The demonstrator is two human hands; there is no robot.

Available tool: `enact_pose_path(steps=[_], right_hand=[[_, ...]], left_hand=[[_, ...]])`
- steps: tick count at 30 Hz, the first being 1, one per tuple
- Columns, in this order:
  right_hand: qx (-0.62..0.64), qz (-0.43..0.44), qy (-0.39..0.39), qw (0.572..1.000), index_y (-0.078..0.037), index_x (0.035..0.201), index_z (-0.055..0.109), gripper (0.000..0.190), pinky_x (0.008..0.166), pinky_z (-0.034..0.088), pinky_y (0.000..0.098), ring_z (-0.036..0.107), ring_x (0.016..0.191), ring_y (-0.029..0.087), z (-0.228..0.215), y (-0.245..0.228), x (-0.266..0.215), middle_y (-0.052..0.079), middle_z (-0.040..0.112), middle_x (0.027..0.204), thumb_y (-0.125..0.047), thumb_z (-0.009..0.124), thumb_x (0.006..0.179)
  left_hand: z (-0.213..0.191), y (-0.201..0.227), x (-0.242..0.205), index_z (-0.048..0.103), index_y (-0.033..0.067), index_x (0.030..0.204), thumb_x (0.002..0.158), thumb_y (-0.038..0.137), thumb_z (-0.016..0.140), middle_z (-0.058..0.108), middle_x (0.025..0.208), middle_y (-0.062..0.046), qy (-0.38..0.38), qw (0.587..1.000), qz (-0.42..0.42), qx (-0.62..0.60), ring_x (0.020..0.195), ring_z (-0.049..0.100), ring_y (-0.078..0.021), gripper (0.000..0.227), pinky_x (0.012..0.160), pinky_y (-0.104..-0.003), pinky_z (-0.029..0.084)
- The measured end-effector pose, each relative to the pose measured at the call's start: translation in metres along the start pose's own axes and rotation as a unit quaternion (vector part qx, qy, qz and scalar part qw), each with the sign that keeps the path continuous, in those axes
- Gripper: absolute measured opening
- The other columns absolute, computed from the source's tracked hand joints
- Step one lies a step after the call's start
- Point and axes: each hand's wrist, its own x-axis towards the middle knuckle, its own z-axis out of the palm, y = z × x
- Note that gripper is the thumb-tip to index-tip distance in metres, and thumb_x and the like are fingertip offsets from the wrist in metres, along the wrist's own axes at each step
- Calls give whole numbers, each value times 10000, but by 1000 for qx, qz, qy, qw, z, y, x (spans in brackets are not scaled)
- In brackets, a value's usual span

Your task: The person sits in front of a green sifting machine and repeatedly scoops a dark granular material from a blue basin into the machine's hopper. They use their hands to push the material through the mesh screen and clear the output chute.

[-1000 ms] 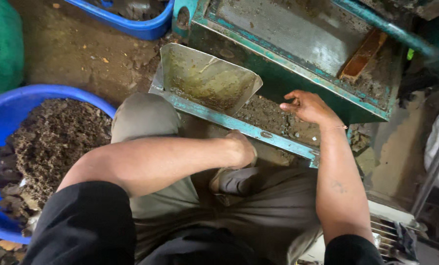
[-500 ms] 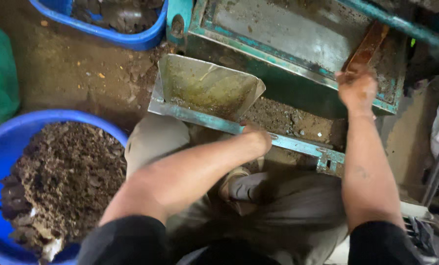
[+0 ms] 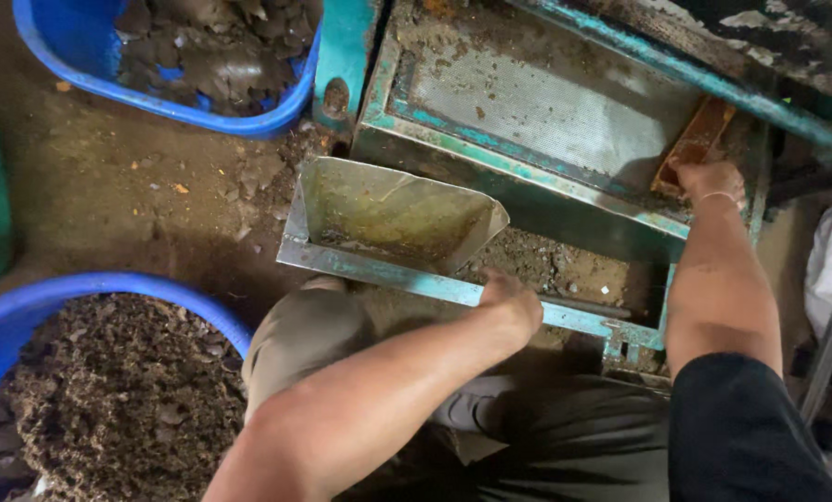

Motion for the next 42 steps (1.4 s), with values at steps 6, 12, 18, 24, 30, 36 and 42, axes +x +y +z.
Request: enact_pose_path(steps=[6, 12, 18, 24, 30, 36, 42], right_hand=[[10, -7, -52, 999, 48, 1251, 670, 908, 982, 514, 479, 660, 1165, 353, 7, -14, 13, 215, 685, 1287, -707, 821, 770], [-259, -353, 90, 894, 13, 1213, 720, 668, 894, 577, 470, 718, 1016, 381, 48, -85, -12, 220, 741, 1100, -602, 685, 954], [594, -145, -139, 779, -154, 1286, 608, 545, 444, 668, 366, 824, 609, 202, 109, -283, -141, -65, 672, 1030, -575, 498, 958], [536, -211, -111, 810, 54, 788, 689, 519, 372, 506, 383, 635, 407, 201, 70, -417, -233, 141, 722, 663, -418, 596, 983], [255, -301, 80, 915, -13, 733, 738, 572, 711, 558, 534, 701, 793, 452, 93, -389, -206, 291, 714, 801, -523, 595, 948], [172, -283, 130, 935, -2, 787, 732, 577, 660, 561, 475, 711, 726, 367, 101, -266, -130, 222, 712, 760, -529, 621, 992], [333, -256, -14, 907, -53, 780, 751, 511, 453, 567, 333, 723, 471, 168, 66, -282, -166, 48, 695, 551, -510, 646, 985]], left_hand=[[-26, -15, -37, 677, 101, 1340, 998, 200, 599, 652, 1391, -129, -50, 999, -4, 21, 1289, 605, -370, 365, 1081, -735, 376], [-17, -10, -30, 672, 84, 1362, 960, 232, 668, 659, 1386, -162, -48, 999, -9, 21, 1276, 619, -365, 428, 1081, -694, 379], [0, 3, -23, 665, 96, 1399, 908, 327, 718, 627, 1439, -193, -123, 992, -33, 28, 1340, 560, -428, 545, 1094, -737, 324], [-19, -1, -43, 600, 200, 1473, 858, 395, 765, 564, 1520, -136, -257, 961, -4, 102, 1422, 459, -450, 666, 1089, -751, 319], [-22, -12, -47, 603, 192, 1463, 826, 385, 824, 542, 1526, -146, -240, 965, -14, 108, 1424, 457, -447, 702, 1090, -744, 319], [2, -11, -33, 641, 90, 1424, 768, 369, 864, 583, 1494, -186, -156, 985, -29, 63, 1394, 512, -411, 747, 1099, -724, 340], [6, -1, -22, 630, 98, 1437, 770, 382, 863, 560, 1518, -183, -205, 972, -28, 112, 1409, 484, -427, 761, 1100, -708, 338]])
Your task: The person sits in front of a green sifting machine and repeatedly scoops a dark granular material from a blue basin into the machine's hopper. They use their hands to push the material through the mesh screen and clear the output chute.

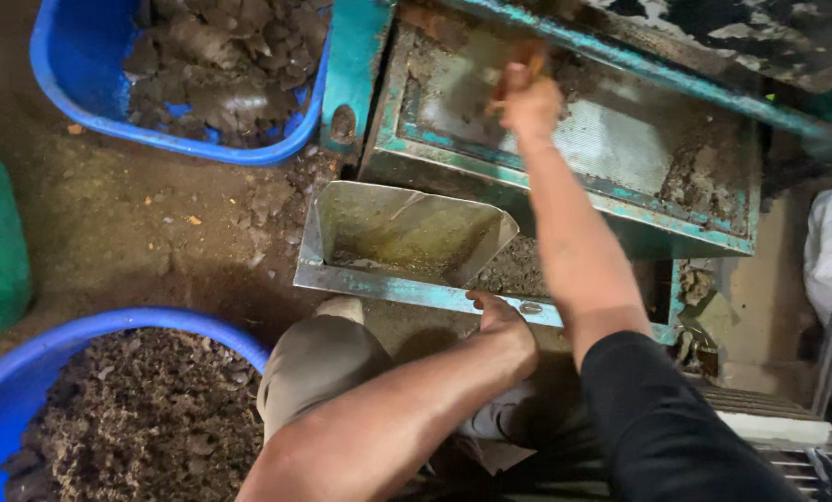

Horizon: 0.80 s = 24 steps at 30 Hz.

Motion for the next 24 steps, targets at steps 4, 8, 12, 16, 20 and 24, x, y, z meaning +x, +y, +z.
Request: enact_pose_path(steps=[4, 8, 12, 16, 20, 24], right_hand=[[110, 0, -108, 988, -76, 823, 747, 517, 492, 575, 392, 693, 469, 207, 61, -70, -25, 89, 718, 596, -502, 524, 1012], [-89, -148, 82, 982, -54, 698, 795, 566, 573, 554, 524, 682, 573, 350, 71, -71, -15, 183, 700, 597, -529, 636, 962], [-42, 15, -52, 998, -27, 751, 757, 604, 587, 598, 412, 738, 519, 253, 10, -6, 10, 137, 712, 583, -543, 556, 992], [-65, 44, -24, 997, -12, 763, 740, 582, 564, 571, 434, 705, 502, 270, -66, 73, 14, 160, 674, 562, -522, 586, 996], [-73, 82, -11, 994, 48, 834, 694, 581, 555, 576, 393, 709, 517, 227, -131, 149, 26, 155, 689, 629, -492, 626, 1039], [5, 174, 43, 984, 17, 1038, 647, 397, 481, 557, 398, 732, 545, 220, -176, 221, 40, 170, 740, 775, -376, 669, 988]], left_hand=[[-3, 4, -3, 589, 142, 1465, 831, 356, 797, 542, 1534, -147, -29, 997, 55, 41, 1421, 450, -497, 701, 1079, -768, 354], [-4, -2, -16, 578, 109, 1484, 902, 365, 738, 512, 1556, -179, 29, 998, 32, -36, 1423, 446, -500, 656, 1077, -783, 312], [-3, -10, -28, 594, 101, 1471, 887, 347, 777, 513, 1548, -186, -4, 999, 35, 4, 1422, 464, -438, 659, 1087, -715, 337], [-1, -8, -26, 600, 96, 1457, 957, 275, 686, 538, 1522, -177, 43, 997, 42, -38, 1385, 516, -427, 538, 1066, -735, 368], [4, 3, -13, 603, 86, 1452, 975, 259, 656, 562, 1508, -175, 62, 997, 45, -22, 1354, 554, -413, 510, 1054, -756, 365], [3, 13, 3, 607, 93, 1452, 958, 278, 672, 553, 1516, -180, 52, 998, 45, -13, 1370, 534, -420, 531, 1061, -757, 350]])
